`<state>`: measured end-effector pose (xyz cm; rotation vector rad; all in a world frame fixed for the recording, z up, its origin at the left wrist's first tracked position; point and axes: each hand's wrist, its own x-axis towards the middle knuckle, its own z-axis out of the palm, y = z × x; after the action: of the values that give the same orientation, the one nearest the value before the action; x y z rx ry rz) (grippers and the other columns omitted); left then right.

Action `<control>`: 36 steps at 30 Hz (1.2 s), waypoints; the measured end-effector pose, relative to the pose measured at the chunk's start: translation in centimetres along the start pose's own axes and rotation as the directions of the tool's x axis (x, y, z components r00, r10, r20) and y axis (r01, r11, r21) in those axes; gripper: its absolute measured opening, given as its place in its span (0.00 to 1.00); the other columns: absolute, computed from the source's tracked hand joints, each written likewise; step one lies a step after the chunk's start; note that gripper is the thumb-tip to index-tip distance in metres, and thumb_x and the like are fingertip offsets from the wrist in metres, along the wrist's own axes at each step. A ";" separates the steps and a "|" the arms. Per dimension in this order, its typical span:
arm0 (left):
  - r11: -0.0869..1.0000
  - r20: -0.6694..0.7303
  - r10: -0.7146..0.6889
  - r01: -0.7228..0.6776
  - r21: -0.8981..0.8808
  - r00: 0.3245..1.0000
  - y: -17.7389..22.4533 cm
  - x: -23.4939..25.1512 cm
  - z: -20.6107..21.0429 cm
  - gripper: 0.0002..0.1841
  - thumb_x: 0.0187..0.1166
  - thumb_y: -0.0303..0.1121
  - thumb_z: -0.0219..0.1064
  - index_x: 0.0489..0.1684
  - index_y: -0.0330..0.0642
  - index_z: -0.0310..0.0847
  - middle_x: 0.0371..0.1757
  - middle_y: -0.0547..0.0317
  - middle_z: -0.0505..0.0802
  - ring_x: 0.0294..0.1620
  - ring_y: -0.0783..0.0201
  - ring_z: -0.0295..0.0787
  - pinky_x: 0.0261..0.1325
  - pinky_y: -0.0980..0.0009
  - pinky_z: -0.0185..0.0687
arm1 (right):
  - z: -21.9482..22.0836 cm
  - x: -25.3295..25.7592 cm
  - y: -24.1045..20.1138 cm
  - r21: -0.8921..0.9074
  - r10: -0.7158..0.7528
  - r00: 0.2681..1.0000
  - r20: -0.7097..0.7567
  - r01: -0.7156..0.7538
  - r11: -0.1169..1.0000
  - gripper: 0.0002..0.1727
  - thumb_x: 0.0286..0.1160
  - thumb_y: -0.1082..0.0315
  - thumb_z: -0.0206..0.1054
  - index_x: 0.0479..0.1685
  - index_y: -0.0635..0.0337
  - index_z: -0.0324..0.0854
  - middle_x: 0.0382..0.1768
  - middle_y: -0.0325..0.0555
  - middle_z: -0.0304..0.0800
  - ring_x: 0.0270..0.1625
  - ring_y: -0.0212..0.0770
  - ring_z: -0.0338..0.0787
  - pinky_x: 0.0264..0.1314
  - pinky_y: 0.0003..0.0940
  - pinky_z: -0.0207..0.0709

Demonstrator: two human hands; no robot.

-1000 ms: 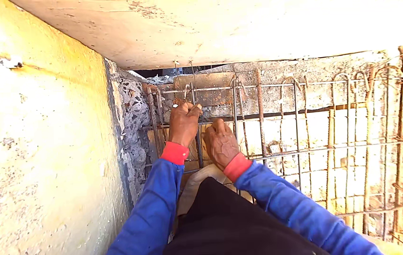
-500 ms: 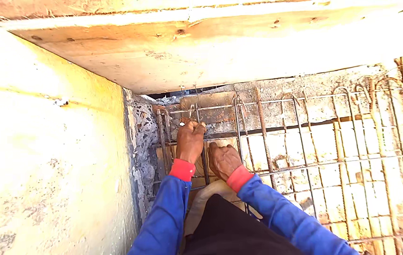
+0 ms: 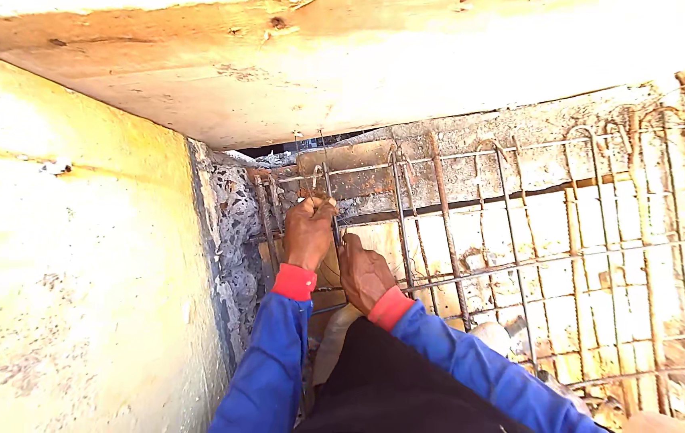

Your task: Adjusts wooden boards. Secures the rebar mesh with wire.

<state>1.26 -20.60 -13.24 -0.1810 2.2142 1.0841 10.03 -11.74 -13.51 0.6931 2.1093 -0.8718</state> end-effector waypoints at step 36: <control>0.996 -0.223 0.077 -0.066 0.056 0.972 -0.4 -1.2 4.4 0.31 0.94 0.58 0.39 0.51 0.42 0.81 0.34 0.45 0.86 0.35 0.47 0.86 0.37 0.44 0.80 | -3.9 -2.2 1.2 -0.431 -0.299 0.842 0.448 0.497 0.753 0.15 0.87 0.65 0.54 0.59 0.64 0.81 0.47 0.59 0.90 0.54 0.60 0.91 0.53 0.58 0.82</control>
<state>4.51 -17.72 -14.73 -0.2138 2.4636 1.0933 10.50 -8.47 -10.24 -0.2250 2.0470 -0.5180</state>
